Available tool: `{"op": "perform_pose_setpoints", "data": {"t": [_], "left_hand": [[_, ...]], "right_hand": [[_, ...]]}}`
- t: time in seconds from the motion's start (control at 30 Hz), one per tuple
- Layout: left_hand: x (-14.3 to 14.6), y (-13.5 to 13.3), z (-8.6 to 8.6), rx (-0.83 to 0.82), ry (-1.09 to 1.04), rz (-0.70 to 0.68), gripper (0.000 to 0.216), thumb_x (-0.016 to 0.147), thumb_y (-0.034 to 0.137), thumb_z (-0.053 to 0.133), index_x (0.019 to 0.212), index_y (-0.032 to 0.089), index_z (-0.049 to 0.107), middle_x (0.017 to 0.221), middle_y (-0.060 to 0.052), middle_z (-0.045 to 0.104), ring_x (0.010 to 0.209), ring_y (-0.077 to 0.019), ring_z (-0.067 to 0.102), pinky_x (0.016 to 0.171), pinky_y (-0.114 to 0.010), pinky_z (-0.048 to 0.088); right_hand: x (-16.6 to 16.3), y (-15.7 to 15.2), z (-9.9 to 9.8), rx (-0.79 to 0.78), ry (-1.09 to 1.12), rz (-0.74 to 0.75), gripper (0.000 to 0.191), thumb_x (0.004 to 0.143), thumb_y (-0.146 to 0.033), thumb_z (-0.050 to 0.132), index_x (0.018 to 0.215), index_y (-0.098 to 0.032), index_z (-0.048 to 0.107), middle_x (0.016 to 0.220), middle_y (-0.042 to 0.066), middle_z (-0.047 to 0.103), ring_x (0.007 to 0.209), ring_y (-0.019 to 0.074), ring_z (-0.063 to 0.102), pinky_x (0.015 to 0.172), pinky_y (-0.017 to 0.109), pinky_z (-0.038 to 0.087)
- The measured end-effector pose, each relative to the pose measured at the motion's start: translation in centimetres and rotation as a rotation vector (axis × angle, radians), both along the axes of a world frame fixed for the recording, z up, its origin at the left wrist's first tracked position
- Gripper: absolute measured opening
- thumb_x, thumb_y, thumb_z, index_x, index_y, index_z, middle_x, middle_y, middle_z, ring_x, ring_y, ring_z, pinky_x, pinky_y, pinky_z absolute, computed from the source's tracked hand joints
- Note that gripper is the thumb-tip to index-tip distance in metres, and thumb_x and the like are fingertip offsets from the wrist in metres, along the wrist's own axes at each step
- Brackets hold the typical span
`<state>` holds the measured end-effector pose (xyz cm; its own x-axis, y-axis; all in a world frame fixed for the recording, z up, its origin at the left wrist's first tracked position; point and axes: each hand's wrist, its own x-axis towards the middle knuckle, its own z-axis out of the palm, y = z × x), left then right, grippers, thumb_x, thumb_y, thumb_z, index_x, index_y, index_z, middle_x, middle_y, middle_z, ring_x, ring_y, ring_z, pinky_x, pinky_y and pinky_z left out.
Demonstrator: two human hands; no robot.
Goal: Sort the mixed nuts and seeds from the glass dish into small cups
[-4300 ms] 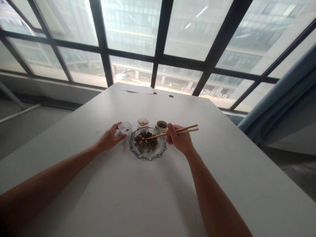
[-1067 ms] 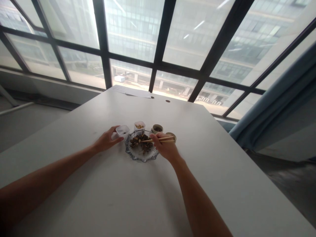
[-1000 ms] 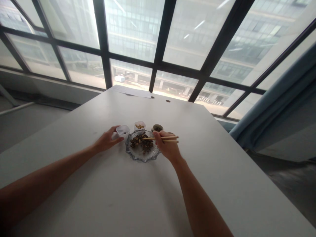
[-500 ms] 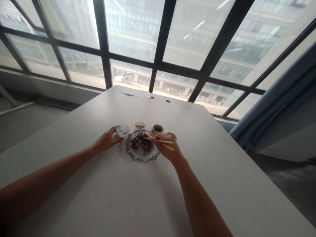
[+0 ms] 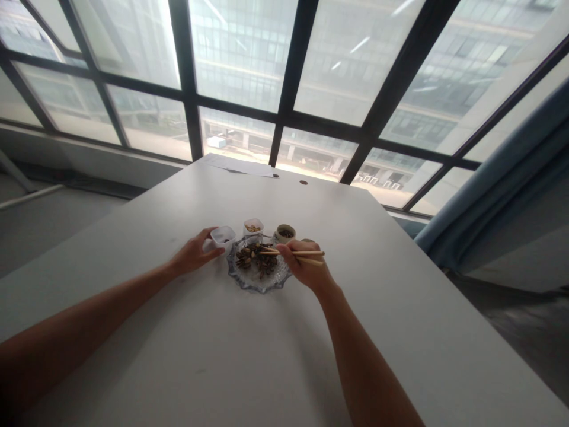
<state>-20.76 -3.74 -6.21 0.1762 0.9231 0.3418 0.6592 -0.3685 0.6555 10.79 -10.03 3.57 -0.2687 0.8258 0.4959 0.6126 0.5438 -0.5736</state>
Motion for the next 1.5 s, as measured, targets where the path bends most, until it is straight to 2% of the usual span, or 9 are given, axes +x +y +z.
{"op": "perform_pose_setpoints", "data": {"t": [0.27,0.7,0.8,0.93,1.03,1.13,1.23,1.37,1.5], "left_hand": [[0.0,0.0,0.1,-0.003,-0.005,-0.002,0.073,0.078,0.06,0.063,0.136,0.018,0.049,0.117,-0.014,0.071,0.109,-0.0302,0.067,0.096,-0.044,0.051],[0.1,-0.1,0.2,0.001,-0.008,0.006,0.073,0.078,0.061,0.063,0.135,0.018,0.051,0.116,-0.015,0.071,0.107,-0.0308,0.068,0.095,-0.044,0.052],[0.1,-0.1,0.2,0.004,0.005,0.006,0.073,0.079,0.061,0.062,0.135,0.017,0.05,0.117,-0.015,0.07,0.108,-0.0309,0.068,0.096,-0.044,0.051],[0.1,0.0,0.1,0.0,0.011,0.011,0.073,0.079,0.06,0.062,0.136,0.017,0.05,0.116,-0.014,0.07,0.107,-0.0308,0.068,0.096,-0.044,0.051],[0.0,0.2,-0.1,-0.002,0.007,0.008,0.074,0.078,0.06,0.062,0.136,0.016,0.05,0.115,-0.014,0.07,0.107,-0.0306,0.068,0.095,-0.044,0.051],[-0.1,0.2,-0.2,0.002,0.009,0.012,0.073,0.078,0.06,0.063,0.136,0.018,0.05,0.115,-0.013,0.07,0.106,-0.03,0.068,0.095,-0.043,0.051],[-0.1,0.2,-0.2,-0.003,0.019,0.021,0.073,0.078,0.06,0.063,0.136,0.018,0.05,0.115,-0.013,0.071,0.106,-0.0303,0.068,0.094,-0.043,0.052],[-0.2,0.1,-0.1,-0.007,0.025,0.022,0.073,0.078,0.06,0.063,0.137,0.018,0.049,0.115,-0.013,0.071,0.106,-0.0303,0.068,0.094,-0.043,0.052],[-0.2,0.1,-0.1,-0.015,0.016,0.017,0.074,0.078,0.06,0.063,0.137,0.017,0.049,0.116,-0.014,0.07,0.108,-0.0308,0.068,0.096,-0.044,0.051]], "right_hand": [[-0.5,0.4,-1.1,-0.078,0.029,0.069,0.048,0.092,-0.061,0.054,0.068,-0.021,0.067,0.051,0.0,0.059,0.046,0.0128,0.052,0.048,0.025,0.04],[-0.3,0.7,-2.0,-0.065,0.097,0.083,0.041,0.092,-0.057,0.058,0.072,-0.022,0.067,0.058,0.002,0.066,0.049,0.0135,0.059,0.051,0.025,0.046],[-0.3,0.9,-2.1,-0.13,0.28,-0.001,0.046,0.088,-0.062,0.06,0.069,-0.021,0.065,0.056,0.002,0.067,0.044,0.0131,0.059,0.045,0.024,0.047],[0.3,2.0,-1.5,-0.289,0.776,-0.184,0.054,0.079,-0.071,0.066,0.065,-0.019,0.061,0.045,0.001,0.06,0.034,0.011,0.051,0.032,0.021,0.041],[1.2,3.0,-0.9,-0.433,1.024,-0.192,0.052,0.074,-0.066,0.074,0.06,-0.018,0.059,0.04,-0.001,0.055,0.032,0.0092,0.048,0.029,0.018,0.038],[1.8,3.1,-0.3,-0.468,1.059,-0.148,0.051,0.072,-0.063,0.077,0.059,-0.017,0.059,0.038,-0.002,0.053,0.03,0.0078,0.045,0.029,0.018,0.036],[2.1,2.3,0.1,-0.246,0.906,-0.16,0.055,0.078,-0.07,0.067,0.06,-0.018,0.061,0.039,-0.001,0.055,0.029,0.0093,0.046,0.029,0.021,0.037],[2.6,0.8,0.5,0.211,0.37,-0.257,0.048,0.091,-0.06,0.058,0.069,-0.018,0.066,0.051,0.002,0.066,0.042,0.0124,0.06,0.044,0.023,0.049],[2.7,0.7,0.0,0.361,0.137,-0.352,0.046,0.098,-0.054,0.049,0.071,-0.019,0.064,0.055,0.002,0.068,0.048,0.0135,0.064,0.052,0.024,0.051]]}}
